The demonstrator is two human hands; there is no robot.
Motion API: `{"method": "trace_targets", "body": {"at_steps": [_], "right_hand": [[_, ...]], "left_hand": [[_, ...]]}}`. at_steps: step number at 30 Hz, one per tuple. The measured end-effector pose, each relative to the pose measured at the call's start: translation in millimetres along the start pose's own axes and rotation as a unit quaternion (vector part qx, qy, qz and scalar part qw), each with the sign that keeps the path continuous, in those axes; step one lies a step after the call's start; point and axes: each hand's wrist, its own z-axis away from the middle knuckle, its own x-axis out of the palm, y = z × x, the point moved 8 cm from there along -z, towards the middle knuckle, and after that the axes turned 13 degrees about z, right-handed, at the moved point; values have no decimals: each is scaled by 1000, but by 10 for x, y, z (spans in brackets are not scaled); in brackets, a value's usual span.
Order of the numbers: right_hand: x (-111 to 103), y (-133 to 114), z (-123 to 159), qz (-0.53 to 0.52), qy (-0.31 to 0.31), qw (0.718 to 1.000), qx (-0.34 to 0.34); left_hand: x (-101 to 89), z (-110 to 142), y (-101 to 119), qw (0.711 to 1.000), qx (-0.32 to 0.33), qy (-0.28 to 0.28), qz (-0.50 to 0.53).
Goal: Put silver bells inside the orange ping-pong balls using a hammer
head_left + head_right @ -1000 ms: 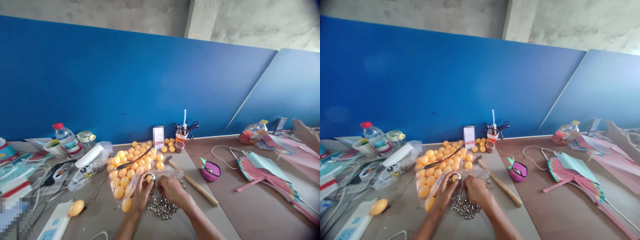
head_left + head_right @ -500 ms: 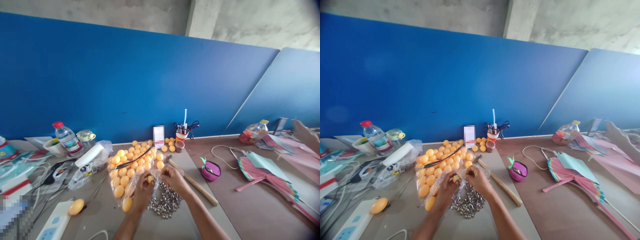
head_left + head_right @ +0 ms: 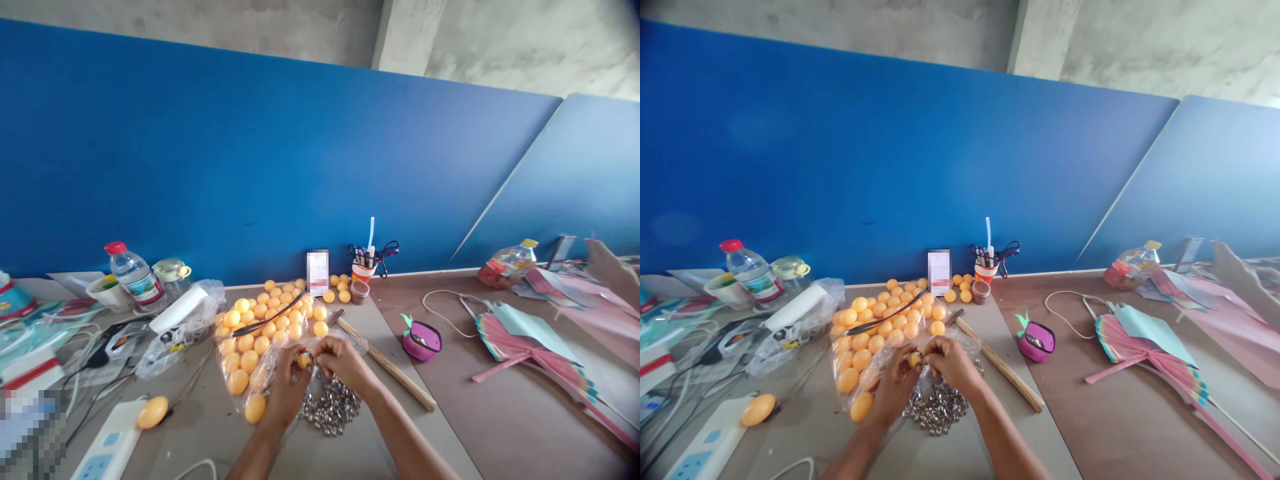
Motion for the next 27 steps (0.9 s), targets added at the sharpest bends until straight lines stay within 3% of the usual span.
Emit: {"method": "trace_targets", "body": {"at_steps": [5,8,15,21,27], "right_hand": [[-63,-147,35,124,45,988,-80],[-42,-154,42,149,38,984,-90],[21,-36,8,113,16,992,-48],[51,5,35,88,-5,996,32],[60,-36,66,66,-9,997,36]], "left_hand": [[19,-2,-28,1000,-5,-21,-3],[18,-7,-38,1000,-7,-23,-8],[48,6,24,999,13,-40,-34],[72,19,140,997,33,-43,-63],[68,19,186,997,34,-34,-67]]}}
